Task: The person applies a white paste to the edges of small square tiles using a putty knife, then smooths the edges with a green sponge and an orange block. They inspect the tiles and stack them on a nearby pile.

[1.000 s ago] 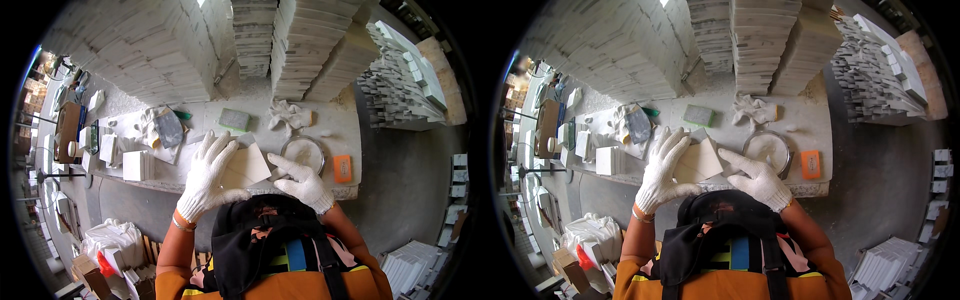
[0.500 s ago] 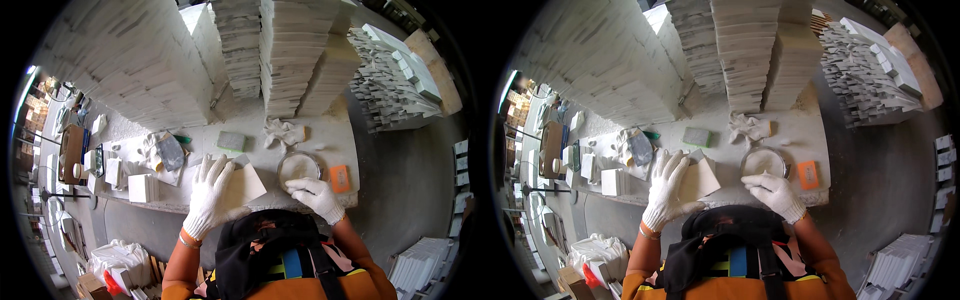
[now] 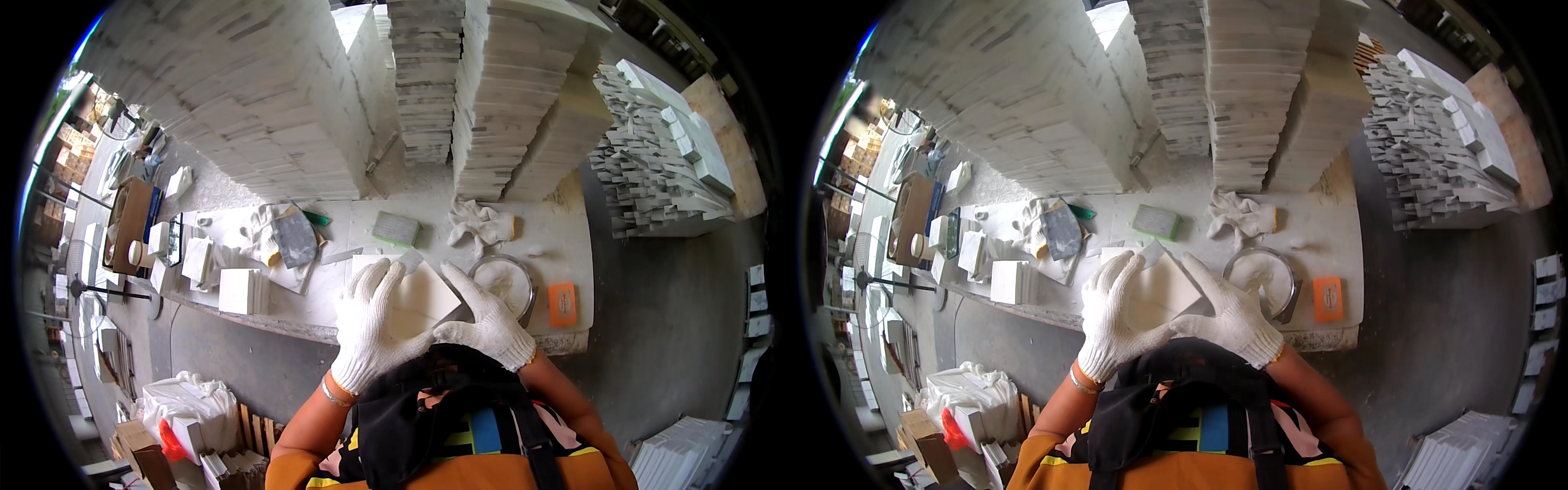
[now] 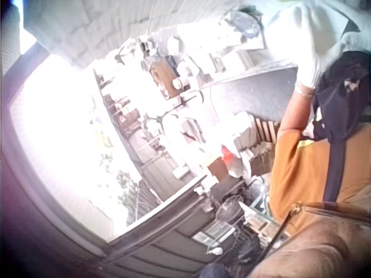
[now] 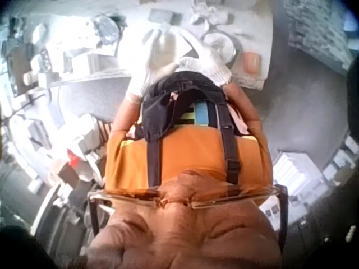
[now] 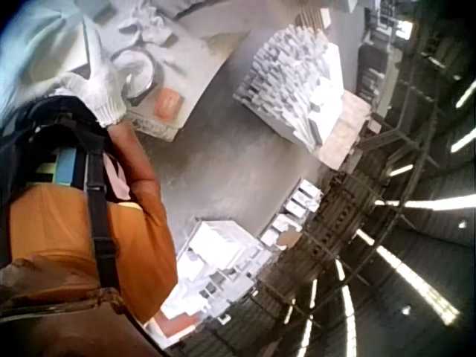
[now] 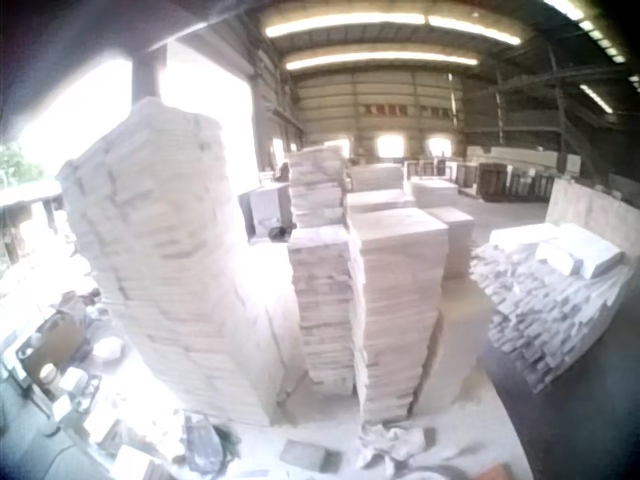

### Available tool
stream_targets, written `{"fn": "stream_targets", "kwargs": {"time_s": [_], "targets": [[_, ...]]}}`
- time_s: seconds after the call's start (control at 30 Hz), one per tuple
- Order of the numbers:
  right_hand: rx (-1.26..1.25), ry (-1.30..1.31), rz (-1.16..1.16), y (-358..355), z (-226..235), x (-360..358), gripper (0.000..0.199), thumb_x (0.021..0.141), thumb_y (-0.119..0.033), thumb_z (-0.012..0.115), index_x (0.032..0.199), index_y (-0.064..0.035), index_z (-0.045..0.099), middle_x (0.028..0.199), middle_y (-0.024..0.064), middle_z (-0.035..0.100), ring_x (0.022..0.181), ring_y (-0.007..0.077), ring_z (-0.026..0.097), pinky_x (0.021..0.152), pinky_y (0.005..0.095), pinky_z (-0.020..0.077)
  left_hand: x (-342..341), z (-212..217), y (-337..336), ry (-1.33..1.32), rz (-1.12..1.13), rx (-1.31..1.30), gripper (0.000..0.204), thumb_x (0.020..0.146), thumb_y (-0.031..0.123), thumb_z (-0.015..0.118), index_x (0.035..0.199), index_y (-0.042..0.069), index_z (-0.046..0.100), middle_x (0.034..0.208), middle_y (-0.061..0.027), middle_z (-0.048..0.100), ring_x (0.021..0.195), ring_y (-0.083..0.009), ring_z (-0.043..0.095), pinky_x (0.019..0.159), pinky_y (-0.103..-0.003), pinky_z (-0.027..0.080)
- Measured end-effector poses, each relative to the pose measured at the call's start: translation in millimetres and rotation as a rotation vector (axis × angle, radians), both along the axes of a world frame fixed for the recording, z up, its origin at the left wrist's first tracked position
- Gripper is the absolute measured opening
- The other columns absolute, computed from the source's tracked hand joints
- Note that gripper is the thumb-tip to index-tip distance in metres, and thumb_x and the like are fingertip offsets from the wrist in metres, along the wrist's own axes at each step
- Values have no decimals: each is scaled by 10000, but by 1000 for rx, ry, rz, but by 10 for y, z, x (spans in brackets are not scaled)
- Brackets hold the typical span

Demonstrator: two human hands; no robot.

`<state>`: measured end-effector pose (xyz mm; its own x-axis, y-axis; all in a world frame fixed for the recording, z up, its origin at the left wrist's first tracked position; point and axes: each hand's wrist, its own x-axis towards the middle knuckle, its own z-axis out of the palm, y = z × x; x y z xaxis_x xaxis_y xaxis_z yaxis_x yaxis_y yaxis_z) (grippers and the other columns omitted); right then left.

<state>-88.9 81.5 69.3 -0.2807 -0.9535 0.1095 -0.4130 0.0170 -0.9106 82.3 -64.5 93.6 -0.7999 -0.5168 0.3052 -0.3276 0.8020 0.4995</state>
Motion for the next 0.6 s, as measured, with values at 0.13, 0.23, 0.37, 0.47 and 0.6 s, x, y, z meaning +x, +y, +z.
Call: {"fn": "stream_targets", "kwargs": {"time_s": [0.13,0.23,0.37,0.47,0.6], "targets": [[-2,-97,-37,-184,-14,-61,724,927,-312,749,1487,31,445,1363,171,634,1203,206,623,1016,325,484,-2,-50,69,61,57,-29,898,569,381,890,1334,45,561,1322,-189,563,1241,-394,531,1005,-501,419],[103,-288,-186,-150,-159,-225,648,954,-263,720,1468,38,466,1254,120,692,1049,151,667,925,292,521,34,-44,79,22,116,-27,911,579,408,898,1340,38,562,1321,-194,566,1239,-395,533,1007,-503,418],[238,-609,-194,-62,-146,-107,599,964,-263,717,1438,37,506,1105,76,691,931,111,656,840,242,525,29,-52,139,-9,185,-37,945,579,460,917,1345,31,567,1354,-211,557,1249,-401,536,1008,-516,429],[242,-654,-107,-150,-68,6,549,975,-271,694,1406,30,535,1059,60,688,878,106,657,741,234,532,86,-27,107,36,139,-21,940,584,438,930,1352,37,568,1398,-229,538,1254,-409,544,998,-519,448],[251,-794,-119,-278,-126,-120,453,989,-255,650,1334,32,587,1013,50,690,783,97,656,628,218,516,296,-33,-65,86,-7,93,912,579,359,945,1362,74,572,1436,-236,520,1250,-427,554,980,-512,472]]}}
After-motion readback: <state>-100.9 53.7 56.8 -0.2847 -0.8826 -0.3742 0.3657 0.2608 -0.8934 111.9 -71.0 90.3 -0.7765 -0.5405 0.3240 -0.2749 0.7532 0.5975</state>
